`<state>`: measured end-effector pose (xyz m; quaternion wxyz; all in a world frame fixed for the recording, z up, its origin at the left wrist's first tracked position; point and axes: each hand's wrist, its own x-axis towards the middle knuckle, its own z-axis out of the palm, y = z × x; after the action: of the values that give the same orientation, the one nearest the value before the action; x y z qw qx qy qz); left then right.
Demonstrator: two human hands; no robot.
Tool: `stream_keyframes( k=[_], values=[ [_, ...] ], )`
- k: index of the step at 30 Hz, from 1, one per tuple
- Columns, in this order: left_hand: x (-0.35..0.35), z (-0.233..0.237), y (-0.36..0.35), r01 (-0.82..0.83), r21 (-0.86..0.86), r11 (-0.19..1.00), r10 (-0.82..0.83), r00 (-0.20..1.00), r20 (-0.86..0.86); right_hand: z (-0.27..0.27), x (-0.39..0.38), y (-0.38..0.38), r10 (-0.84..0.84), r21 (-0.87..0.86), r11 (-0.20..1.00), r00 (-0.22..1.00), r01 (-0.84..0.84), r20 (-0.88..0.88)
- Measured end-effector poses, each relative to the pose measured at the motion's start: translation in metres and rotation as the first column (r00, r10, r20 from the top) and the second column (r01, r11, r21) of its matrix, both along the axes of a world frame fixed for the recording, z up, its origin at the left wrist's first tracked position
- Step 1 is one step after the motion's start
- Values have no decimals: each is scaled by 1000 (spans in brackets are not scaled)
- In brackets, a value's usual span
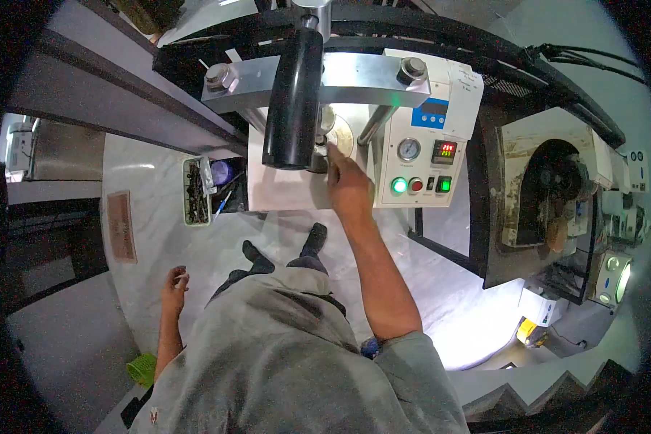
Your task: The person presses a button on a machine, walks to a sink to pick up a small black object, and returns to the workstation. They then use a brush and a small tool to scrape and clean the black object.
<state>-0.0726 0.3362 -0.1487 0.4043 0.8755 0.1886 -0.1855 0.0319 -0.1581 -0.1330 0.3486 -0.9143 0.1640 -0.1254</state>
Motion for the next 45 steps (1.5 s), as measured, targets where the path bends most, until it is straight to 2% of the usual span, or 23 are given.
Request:
stream_keyframes(
  k=[1, 3, 5, 6, 8, 12, 15, 17, 18, 21, 23, 25, 26, 27, 29, 31, 33, 36, 38, 42, 45],
  values=[
    [-3, -3, 1, 1, -2, 1000, -1, 1000, 0, -4, -2, 2, 50, -56, 997, 997, -47, 63],
    [-9, -7, 4, -71, -12, 997, 68, 989, -132, -1, -4, 2, 101, -114, 990, 988, -87, 120],
    [-16, -9, 6, -78, -14, 997, 75, 989, -130, 17, -2, -2, 32, -185, 982, 999, -35, -19],
    [-20, -11, 9, -94, -16, 995, 91, 985, -144, 14, -2, -2, 35, -186, 982, 999, -38, -22],
    [-27, -11, 18, -106, -15, 994, 102, 982, -160, 2, -5, 0, 122, -60, 991, 992, -120, 42],
    [-34, -22, 28, -164, -19, 986, 157, 969, -192, -11, -6, -3, 60, -54, 997, 998, -58, 34],
    [-42, -29, 40, -204, -17, 979, 194, 953, -231, -21, -8, -4, 108, -110, 990, 984, -93, 142],
    [-45, -38, 46, -218, -22, 976, 206, 945, -255, -9, -6, -5, 10, 4, 1000, 999, -10, 41],
    [-47, -38, 47, -237, -32, 971, 222, 942, -252, -8, -6, 0, 16, 32, 999, 996, -19, 83],
    [-49, -37, 51, -251, -40, 967, 231, 933, -275, -6, -13, 9, 73, -1, 997, 996, -73, 48],
    [-52, -43, 52, -253, -47, 966, 228, 927, -298, 3, -18, 11, 8, 43, 999, 998, -6, -57],
    [-57, -48, 62, -291, -67, 954, 258, 916, -306, 18, -30, 11, -4, 86, 996, 1000, 5, -11],
    [-58, -52, 66, -305, -70, 950, 268, 909, -318, 8, -40, 12, -25, 44, 999, 977, 16, 212],
    [-59, -54, 68, -295, -77, 953, 256, 911, -323, 2, -54, 9, -34, 35, 999, 977, 27, 209],
    [-62, -56, 70, -306, -68, 950, 267, 904, -333, -7, -79, -5, -218, 203, 952, 973, 229, -75],
    [-62, -51, 69, -282, -46, 958, 247, 900, -359, -28, -95, -34, -408, 155, 906, 910, 394, 67],
    [-58, -55, 69, -255, -30, 966, 226, 899, -376, -43, -103, -66, -628, 261, 770, 762, 582, 155],
    [-54, -58, 72, -231, -104, 967, 178, 911, -372, -29, -100, -89, -704, 306, 686, 709, 660, 49],
    [-47, -57, 71, -256, -65, 965, 213, 901, -378, -33, -95, -96, -696, 360, 683, 717, 636, 53],
    [-30, -54, 69, -294, -94, 951, 247, 908, -338, -45, -92, -102, -679, 497, 661, 731, 563, 75],
    [-23, -47, 55, -269, -85, 959, 233, 926, -296, -45, -94, -110, -666, 529, 650, 744, 546, 51]
  ],
)
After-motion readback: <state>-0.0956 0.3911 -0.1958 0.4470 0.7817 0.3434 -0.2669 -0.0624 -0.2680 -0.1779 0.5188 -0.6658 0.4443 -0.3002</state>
